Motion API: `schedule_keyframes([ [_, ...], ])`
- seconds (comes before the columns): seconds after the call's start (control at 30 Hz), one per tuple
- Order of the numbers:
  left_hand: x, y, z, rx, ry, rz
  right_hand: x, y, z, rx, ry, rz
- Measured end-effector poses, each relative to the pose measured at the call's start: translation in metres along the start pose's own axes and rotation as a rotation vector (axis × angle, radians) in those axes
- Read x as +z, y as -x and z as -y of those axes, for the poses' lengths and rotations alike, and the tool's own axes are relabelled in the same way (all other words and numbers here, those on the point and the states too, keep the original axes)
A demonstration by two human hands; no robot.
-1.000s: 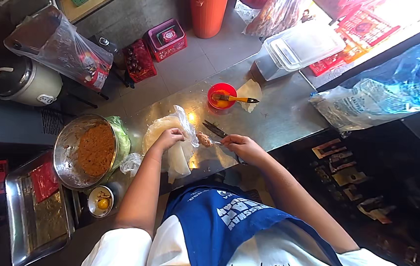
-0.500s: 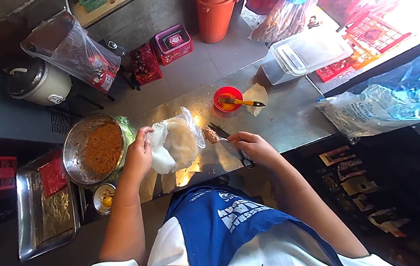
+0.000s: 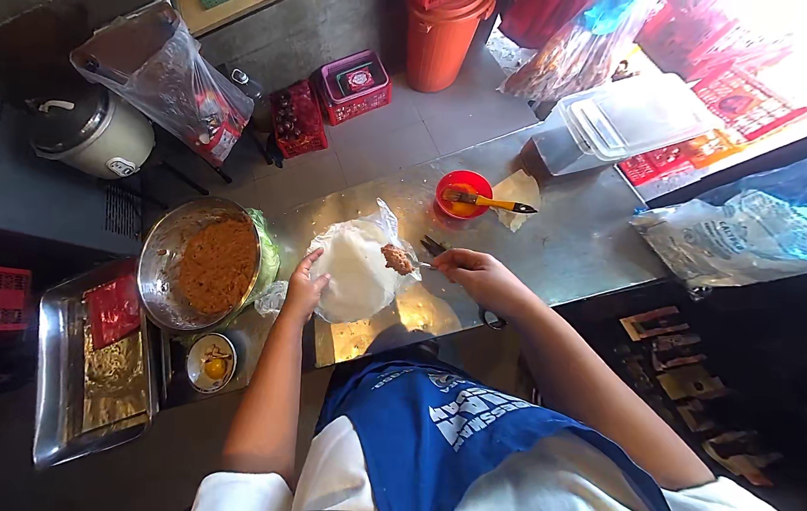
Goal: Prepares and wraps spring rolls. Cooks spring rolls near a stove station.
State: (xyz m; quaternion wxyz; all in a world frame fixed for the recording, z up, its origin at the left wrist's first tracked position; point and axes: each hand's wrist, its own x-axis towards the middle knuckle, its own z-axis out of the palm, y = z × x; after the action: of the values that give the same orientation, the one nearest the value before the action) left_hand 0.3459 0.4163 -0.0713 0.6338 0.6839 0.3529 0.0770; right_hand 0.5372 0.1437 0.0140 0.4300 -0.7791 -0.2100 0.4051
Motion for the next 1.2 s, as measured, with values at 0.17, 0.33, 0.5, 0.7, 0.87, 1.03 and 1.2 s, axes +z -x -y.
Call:
schedule_keyframes([
  [0.17, -0.002, -0.023, 0.025, 0.004, -0.284, 0.14, 0.04, -0.028, 0.005, -0.007, 0.412, 0.107],
  [0.33, -0.003, -0.024, 0.023, 0.016, -0.562, 0.114, 0.085, -0.043, 0.001, -0.213, 0.828, 0.126],
  [0.5, 0.008, 0.005, 0.032, 0.024, -0.72, -0.128, 0.117, -0.05, -0.012, -0.234, 1.025, 0.251],
  [0.7, 0.025, 0.038, 0.047, 0.249, -0.793, -0.096, 0.123, -0.044, -0.029, -0.317, 1.007, 0.173],
  [0.87, 0.035, 0.035, 0.053, 0.153, -0.862, -0.15, 0.119, -0.043, -0.038, -0.358, 0.956, 0.111],
  [1.03, 0.032, 0.034, 0.056, 0.096, -0.903, -0.149, 0.108, -0.042, -0.051, -0.375, 0.915, 0.031],
  [1.2, 0.033, 0.037, 0.057, 0.109, -0.89, -0.178, 0.098, -0.04, -0.059, -0.379, 0.87, -0.026],
])
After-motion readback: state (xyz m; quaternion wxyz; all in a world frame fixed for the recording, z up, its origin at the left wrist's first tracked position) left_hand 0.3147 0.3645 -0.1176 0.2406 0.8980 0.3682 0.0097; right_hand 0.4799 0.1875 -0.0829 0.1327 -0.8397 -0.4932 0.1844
